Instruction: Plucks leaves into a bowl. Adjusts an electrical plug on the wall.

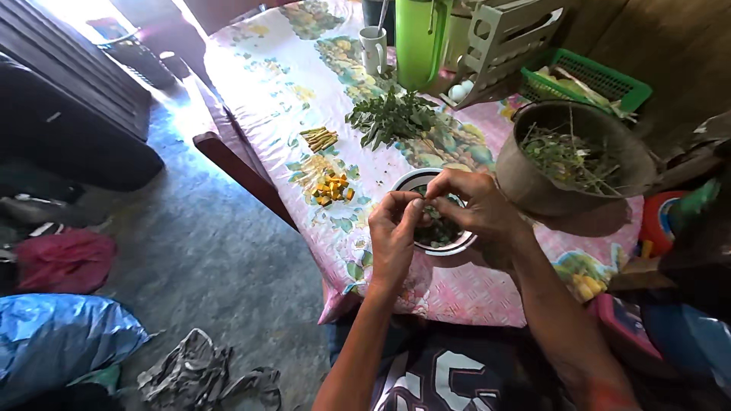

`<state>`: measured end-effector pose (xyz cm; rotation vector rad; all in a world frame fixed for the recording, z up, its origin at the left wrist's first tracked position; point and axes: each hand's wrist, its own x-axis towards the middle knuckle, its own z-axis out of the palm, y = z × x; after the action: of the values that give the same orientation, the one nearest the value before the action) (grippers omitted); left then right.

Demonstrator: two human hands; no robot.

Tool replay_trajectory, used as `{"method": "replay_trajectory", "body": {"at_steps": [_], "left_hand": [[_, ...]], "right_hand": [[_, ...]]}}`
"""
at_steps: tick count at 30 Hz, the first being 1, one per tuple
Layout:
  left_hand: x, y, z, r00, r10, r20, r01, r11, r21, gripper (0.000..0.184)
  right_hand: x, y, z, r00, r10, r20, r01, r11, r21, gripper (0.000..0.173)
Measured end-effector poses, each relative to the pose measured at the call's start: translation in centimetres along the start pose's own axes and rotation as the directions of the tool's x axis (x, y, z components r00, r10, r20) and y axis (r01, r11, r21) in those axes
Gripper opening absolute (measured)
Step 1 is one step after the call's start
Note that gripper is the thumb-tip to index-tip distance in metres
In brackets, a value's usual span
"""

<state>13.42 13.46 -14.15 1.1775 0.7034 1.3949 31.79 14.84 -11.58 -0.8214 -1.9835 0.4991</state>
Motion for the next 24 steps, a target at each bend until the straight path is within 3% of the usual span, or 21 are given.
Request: {"method": "replay_trajectory", "body": {"at_steps": [4,9,14,17,19,21,24], "left_hand": [[0.0,0.3,-0.3,1.0,0.008,-0.005,-0.008,0.998,0.06,0.01],[0.0,0.5,-0.2,0.999,0.031,0.025,-0.033,0.995,0.092,0.01],[0.0,0.3,0.1,0.996,0.045,0.083,-0.056,0.99,0.133,0.012],[-0.2,0.5,0.2,0.988,0.04,0.15,-0.064,0.984,0.164,0.014],[-0.2,0.7,0.4,0.982,0.048,0.183,-0.084,0.978,0.193,0.013],[-0.1,0.5,0.4,0.976,0.118,0.184,-0.17,0.939,0.299,0.011],[0.3,-0.2,0.0,0.946,0.221,0.236,-0.319,0.762,0.563,0.012]], "right_hand": [[-0.3,0.0,-1.4,0.996,0.086,-0.022,-0.085,0.996,0.022,0.014],[-0.4,-0.1,-1.4,0.998,0.037,0.041,-0.03,0.987,-0.158,0.025],[-0.1,-0.5,-0.1,1.0,-0.008,0.003,0.009,0.986,-0.166,0.009],[-0.6,-1.0,-0.5,0.999,0.039,0.008,-0.038,0.992,-0.122,0.013],[-1.5,-2.1,-2.2,0.99,0.128,-0.055,-0.133,0.985,-0.107,0.021],[-2.2,-3.2,-5.7,0.97,0.182,-0.16,-0.218,0.946,-0.241,0.029],[-2.7,-4.1,-12.4,0.931,0.176,-0.318,-0.321,0.809,-0.493,0.038]]}}
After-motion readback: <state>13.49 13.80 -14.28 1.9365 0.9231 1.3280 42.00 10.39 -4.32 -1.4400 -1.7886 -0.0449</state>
